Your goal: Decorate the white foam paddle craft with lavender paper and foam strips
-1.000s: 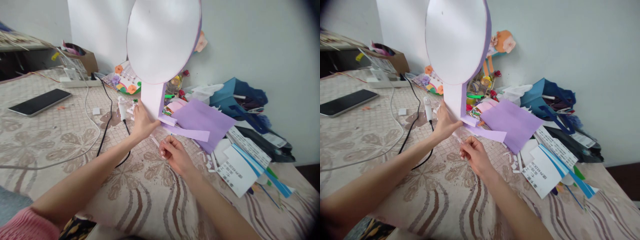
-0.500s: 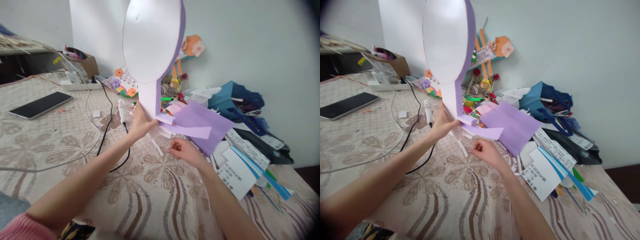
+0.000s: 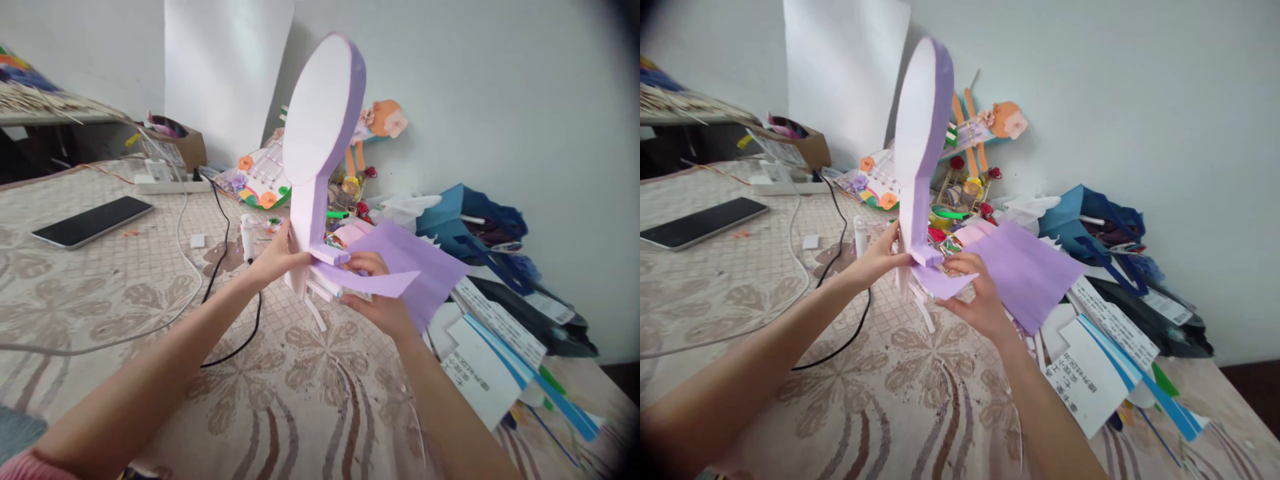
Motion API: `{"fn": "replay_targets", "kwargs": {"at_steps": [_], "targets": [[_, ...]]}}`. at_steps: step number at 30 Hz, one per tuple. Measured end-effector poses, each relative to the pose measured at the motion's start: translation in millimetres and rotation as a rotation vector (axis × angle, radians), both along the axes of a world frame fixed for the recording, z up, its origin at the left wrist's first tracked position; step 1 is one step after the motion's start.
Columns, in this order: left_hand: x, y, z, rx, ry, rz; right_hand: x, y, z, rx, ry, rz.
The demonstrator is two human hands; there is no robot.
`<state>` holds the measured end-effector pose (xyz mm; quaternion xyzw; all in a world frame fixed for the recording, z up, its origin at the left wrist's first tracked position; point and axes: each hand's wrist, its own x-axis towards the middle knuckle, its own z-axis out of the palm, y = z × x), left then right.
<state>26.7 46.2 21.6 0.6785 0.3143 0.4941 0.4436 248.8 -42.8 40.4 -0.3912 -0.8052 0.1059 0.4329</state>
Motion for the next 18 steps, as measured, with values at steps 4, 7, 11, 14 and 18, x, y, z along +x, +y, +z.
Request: {"fn": "replay_targets", "kwargs": {"at_steps": [4,7,11,14,18], "targets": [[-7.2,2.9,2.0,0.002,0.057,-0.037,1.8,5.6,3.7,-0.046,-0.04,0.105],[-10.3,3.4,1.2,0.001,0.083,-0.061,2.2,10.4,0.2,-0.061,-0.046,0.158],[-10.3,4.5,-2.6,0.009,0.084,-0.056,0.7,13.0,-9.4,-0.046,0.012,0.177],[-8.2,4.5,-4.4,-0.023,0.059,-0.088,-0.2,10.6,-13.6,-0.06,0.012,0.161],[-5.0,1.6,-3.0,-0.077,-0.018,-0.179,-3.5,5.5,-14.2,-0.078,0.009,0.155]]}}
